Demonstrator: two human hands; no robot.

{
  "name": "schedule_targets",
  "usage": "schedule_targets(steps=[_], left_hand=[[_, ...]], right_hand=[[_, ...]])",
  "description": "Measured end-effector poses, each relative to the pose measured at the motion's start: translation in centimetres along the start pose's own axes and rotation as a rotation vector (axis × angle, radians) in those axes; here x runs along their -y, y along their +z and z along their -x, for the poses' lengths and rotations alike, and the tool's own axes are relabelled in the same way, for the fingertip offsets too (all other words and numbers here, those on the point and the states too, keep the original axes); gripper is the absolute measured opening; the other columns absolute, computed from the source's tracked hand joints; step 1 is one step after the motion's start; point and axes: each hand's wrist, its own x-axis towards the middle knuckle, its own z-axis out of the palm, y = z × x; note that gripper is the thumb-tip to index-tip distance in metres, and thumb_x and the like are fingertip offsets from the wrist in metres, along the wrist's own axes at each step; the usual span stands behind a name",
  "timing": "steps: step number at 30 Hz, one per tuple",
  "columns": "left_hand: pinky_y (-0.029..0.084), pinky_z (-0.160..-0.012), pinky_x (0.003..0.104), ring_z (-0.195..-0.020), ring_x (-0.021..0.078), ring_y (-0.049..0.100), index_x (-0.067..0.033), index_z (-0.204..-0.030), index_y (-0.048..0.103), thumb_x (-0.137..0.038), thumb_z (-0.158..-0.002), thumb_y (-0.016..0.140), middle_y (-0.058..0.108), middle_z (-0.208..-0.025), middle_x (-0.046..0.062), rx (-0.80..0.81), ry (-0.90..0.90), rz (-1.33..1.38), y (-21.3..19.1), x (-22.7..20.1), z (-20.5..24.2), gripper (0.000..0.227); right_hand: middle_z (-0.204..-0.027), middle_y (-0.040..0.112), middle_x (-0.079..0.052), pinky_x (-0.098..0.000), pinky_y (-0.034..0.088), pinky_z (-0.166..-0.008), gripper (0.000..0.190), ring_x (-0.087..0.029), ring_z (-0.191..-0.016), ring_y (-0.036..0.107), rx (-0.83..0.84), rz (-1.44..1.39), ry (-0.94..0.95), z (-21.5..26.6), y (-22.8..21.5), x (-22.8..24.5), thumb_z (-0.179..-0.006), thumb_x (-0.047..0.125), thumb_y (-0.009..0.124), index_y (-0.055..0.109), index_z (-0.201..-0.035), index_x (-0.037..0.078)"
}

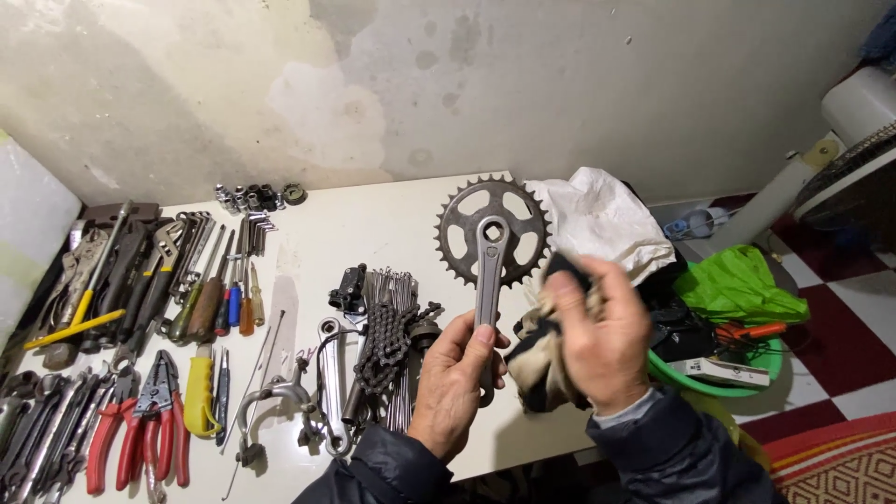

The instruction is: Cleaning a bicycle crankset by wiping it thoroughly with a cloth on a workbench.

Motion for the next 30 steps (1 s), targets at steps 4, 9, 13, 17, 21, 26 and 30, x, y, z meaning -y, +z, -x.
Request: schedule_targets(steps=[4,9,13,17,21,26,30], left_hand=[[0.033,-0.045,0.029,-0.051,0.0156,0.05,-0.006,-0.096,0.067,-0.025,-0.101,0.058,0.056,-0.062,0.008,-0.046,-0.082,-0.068,0.2,-1.0,0.2,0.022],[0.042,-0.049,0.029,-0.052,0.0145,0.048,-0.0064,-0.093,0.069,-0.026,-0.1,0.057,0.052,-0.059,0.004,-0.06,-0.024,-0.214,0.6,-1.6,0.6,0.024],[0.04,-0.046,0.029,-0.048,0.0142,0.048,-0.0054,-0.087,0.067,-0.026,-0.099,0.059,0.052,-0.056,0.004,-0.061,-0.004,-0.193,0.6,-1.2,0.8,0.025],[0.037,-0.043,0.028,-0.046,0.0142,0.046,-0.0058,-0.087,0.066,-0.03,-0.099,0.058,0.05,-0.054,0.004,-0.052,0.039,-0.137,0.7,-1.2,0.8,0.028],[0.036,-0.035,0.024,-0.042,0.018,0.053,0.0001,-0.096,0.074,-0.025,-0.099,0.061,0.063,-0.056,0.015,-0.071,0.1,-0.108,0.5,1.4,0.0,0.029],[0.042,-0.036,0.025,-0.047,0.0174,0.057,-0.0023,-0.108,0.073,-0.024,-0.1,0.061,0.07,-0.072,0.017,-0.062,0.126,-0.108,1.1,0.6,0.5,0.027],[0.047,-0.04,0.027,-0.048,0.0174,0.059,-0.0023,-0.112,0.073,-0.026,-0.1,0.06,0.073,-0.078,0.017,-0.126,0.172,-0.196,0.3,0.9,-0.4,0.03]], right_hand=[[-0.097,0.066,-0.013,-0.0344,0.062,-0.069,0.019,-0.022,-0.078,0.065,-0.173,-0.231,0.248,-2.5,-1.0,0.1,-0.102,0.012,0.055,0.054,-0.117,0.0],[-0.115,0.07,-0.01,-0.032,0.057,-0.094,0.031,-0.02,-0.102,0.067,-0.287,-0.496,0.42,-4.3,-2.4,-2.3,-0.097,0.013,0.057,0.059,-0.127,0.004],[-0.117,0.073,-0.009,-0.0384,0.057,-0.087,0.029,-0.025,-0.105,0.071,-0.284,-0.746,0.656,-4.9,-3.1,-3.9,-0.098,0.018,0.057,0.065,-0.123,0.006],[-0.109,0.072,-0.009,-0.0393,0.053,-0.091,0.03,-0.025,-0.098,0.067,-0.005,-0.967,0.662,-4.4,-3.1,-4.9,-0.096,0.026,0.06,0.067,-0.119,0.009],[-0.11,0.071,-0.015,-0.0465,0.061,-0.094,0.027,-0.027,-0.099,0.072,0.043,-0.918,0.467,-3.1,-1.0,-3.4,-0.101,0.011,0.06,0.061,-0.126,0.004],[-0.101,0.064,-0.006,-0.039,0.063,-0.091,0.016,-0.018,-0.093,0.067,0.035,-0.787,0.358,-2.4,-0.5,-0.9,-0.1,0.008,0.062,0.061,-0.116,0.006],[-0.1,0.063,-0.008,-0.0399,0.064,-0.091,0.014,-0.018,-0.095,0.066,-0.156,-0.439,0.166,-2.9,-1.3,-2.0,-0.101,0.003,0.062,0.064,-0.114,0.008]])
